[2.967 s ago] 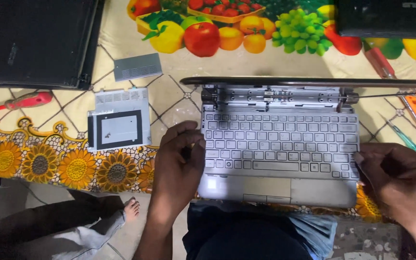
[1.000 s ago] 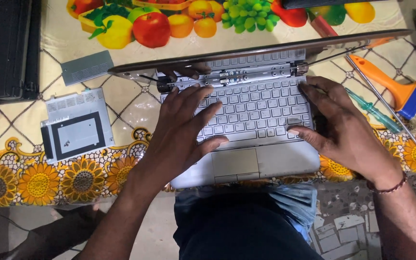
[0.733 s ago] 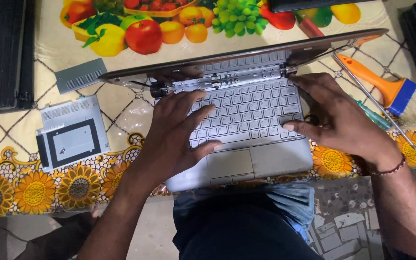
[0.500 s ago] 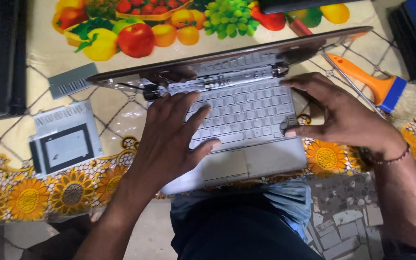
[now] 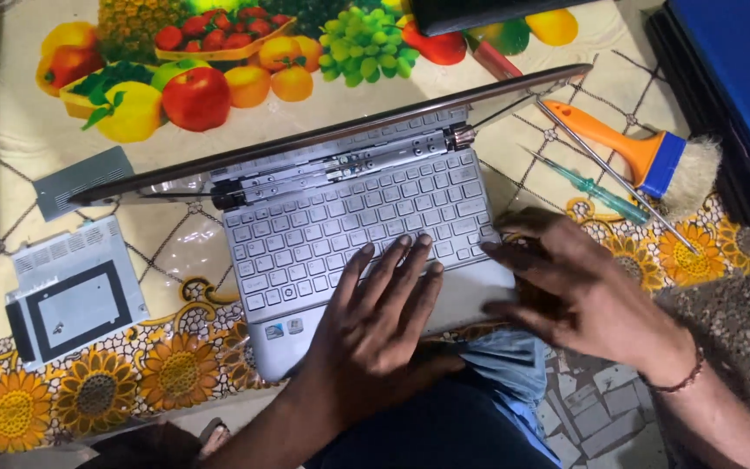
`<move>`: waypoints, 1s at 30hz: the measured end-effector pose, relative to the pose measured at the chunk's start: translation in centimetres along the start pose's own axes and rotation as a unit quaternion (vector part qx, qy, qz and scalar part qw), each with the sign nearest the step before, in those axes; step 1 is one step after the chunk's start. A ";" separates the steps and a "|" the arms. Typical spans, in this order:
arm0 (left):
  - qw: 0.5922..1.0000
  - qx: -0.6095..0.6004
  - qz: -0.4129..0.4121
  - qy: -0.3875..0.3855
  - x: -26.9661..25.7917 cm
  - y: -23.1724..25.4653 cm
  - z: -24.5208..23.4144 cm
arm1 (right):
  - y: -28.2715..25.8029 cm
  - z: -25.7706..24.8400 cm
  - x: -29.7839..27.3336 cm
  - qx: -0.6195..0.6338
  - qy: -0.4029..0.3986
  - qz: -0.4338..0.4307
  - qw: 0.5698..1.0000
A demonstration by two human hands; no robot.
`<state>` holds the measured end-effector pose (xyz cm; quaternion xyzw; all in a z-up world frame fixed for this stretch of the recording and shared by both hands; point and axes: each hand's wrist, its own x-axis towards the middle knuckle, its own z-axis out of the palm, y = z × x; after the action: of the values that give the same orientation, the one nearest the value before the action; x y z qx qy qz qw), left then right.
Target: Installing a replacement keyboard into a laptop chassis and securing it by pressing it into place.
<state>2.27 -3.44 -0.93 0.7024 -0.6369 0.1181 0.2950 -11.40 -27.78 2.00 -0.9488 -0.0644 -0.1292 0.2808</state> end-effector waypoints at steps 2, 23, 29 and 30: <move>1.000 0.017 -0.001 -0.010 -0.1 0.4 0.2 | -0.7 0.3 -0.6 -0.042 -0.026 0.001 0.999; 0.996 -0.084 -0.029 -0.024 2.2 -0.8 -0.7 | 2.1 -1.1 4.4 -0.049 -0.002 -0.021 0.999; 0.994 0.026 -0.081 -0.073 3.5 -4.4 -1.9 | 3.3 -1.6 7.4 -0.095 -0.130 0.011 0.987; 0.993 0.041 -0.086 -0.077 3.3 -4.8 -1.8 | 3.4 -1.7 7.4 -0.079 -0.138 0.031 0.987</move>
<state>7.84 -5.07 1.07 0.7728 -0.5898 0.0642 0.2256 -4.04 -31.17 3.66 -0.9783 -0.0625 0.0074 0.1972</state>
